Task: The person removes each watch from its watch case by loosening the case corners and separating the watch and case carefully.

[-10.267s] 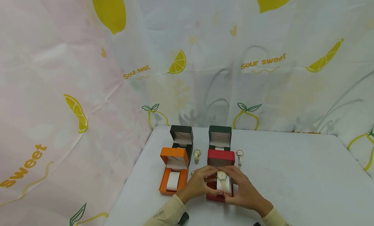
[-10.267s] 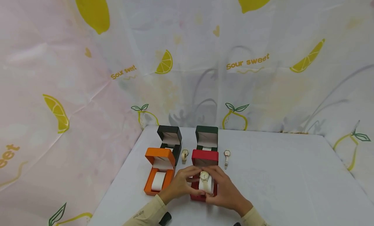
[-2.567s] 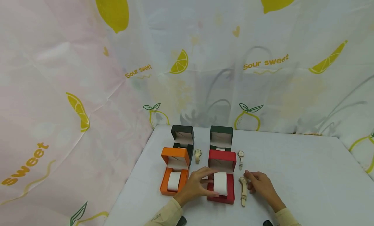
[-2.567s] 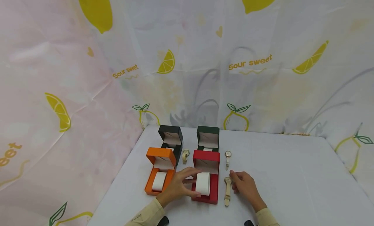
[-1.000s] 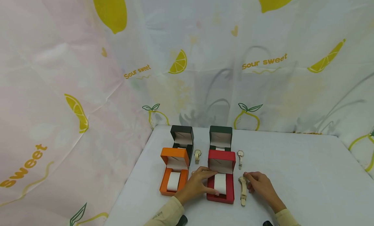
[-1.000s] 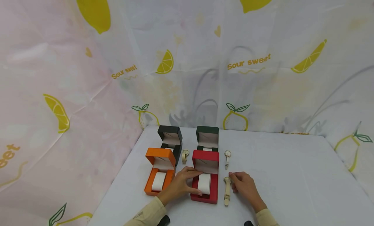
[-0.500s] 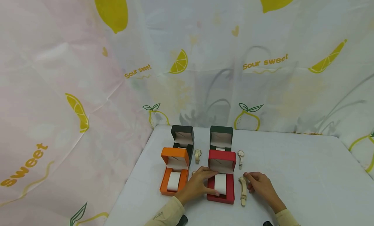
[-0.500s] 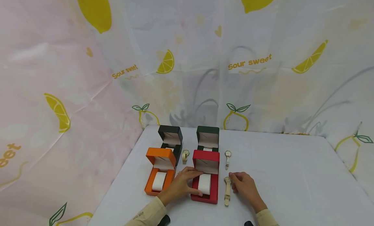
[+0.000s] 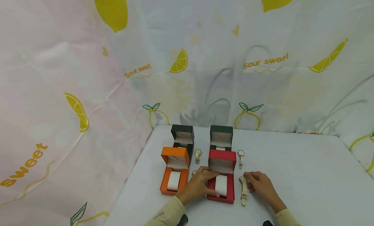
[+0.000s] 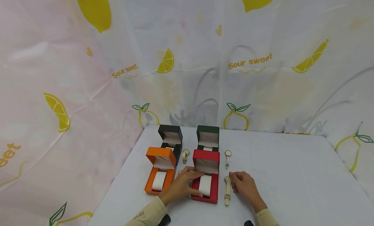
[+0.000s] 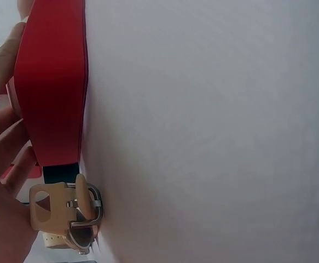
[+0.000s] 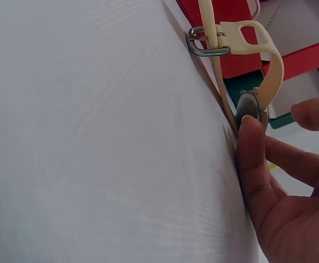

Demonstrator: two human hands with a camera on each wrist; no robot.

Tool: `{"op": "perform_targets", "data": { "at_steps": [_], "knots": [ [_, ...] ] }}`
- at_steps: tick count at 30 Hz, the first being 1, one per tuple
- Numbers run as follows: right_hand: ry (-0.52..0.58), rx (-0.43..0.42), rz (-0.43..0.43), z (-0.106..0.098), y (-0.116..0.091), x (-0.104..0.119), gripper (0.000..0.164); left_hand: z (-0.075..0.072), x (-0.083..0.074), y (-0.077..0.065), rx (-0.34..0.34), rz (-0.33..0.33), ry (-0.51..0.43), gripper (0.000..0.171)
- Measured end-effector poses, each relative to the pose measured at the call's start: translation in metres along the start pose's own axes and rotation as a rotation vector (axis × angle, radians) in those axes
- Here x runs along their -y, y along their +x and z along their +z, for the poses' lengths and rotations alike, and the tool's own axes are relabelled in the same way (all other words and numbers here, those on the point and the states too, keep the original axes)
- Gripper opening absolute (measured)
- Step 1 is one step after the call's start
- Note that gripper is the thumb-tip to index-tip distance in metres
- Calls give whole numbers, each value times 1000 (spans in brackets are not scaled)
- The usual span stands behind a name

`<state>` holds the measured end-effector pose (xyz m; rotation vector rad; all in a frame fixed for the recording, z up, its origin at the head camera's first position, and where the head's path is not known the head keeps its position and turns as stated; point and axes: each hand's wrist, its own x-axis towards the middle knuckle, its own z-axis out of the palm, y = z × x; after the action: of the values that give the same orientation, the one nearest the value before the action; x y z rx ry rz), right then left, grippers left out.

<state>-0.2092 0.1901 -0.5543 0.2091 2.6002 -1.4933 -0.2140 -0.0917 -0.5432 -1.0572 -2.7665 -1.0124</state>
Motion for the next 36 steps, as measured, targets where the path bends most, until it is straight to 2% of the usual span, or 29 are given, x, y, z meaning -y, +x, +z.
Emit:
{"op": "perform_targets", "data": {
  "at_steps": [5, 11, 14, 23, 27, 33, 36],
  "knots": [
    [5, 0, 2, 0, 0, -1, 46, 0, -1, 1, 4, -8, 11, 74],
    [10, -4, 8, 0, 0, -1, 44, 1, -5, 0, 2, -14, 110, 61],
    [13, 0, 6, 0, 0, -1, 45, 0, -9, -1, 0, -27, 124, 60],
    [9, -1, 7, 0, -1, 0, 45, -2, -10, -1, 8, -24, 112, 40],
    [10, -3, 7, -1, -1, 0, 46, -2, -11, 0, 2, -8, 113, 39],
    [3, -2, 14, 0, -1, 0, 45, -1, -12, -1, 3, -48, 73, 36],
    [4, 1, 8, -1, -1, 0, 46, 0, -12, -2, -6, -48, 76, 35]
  ]
}}
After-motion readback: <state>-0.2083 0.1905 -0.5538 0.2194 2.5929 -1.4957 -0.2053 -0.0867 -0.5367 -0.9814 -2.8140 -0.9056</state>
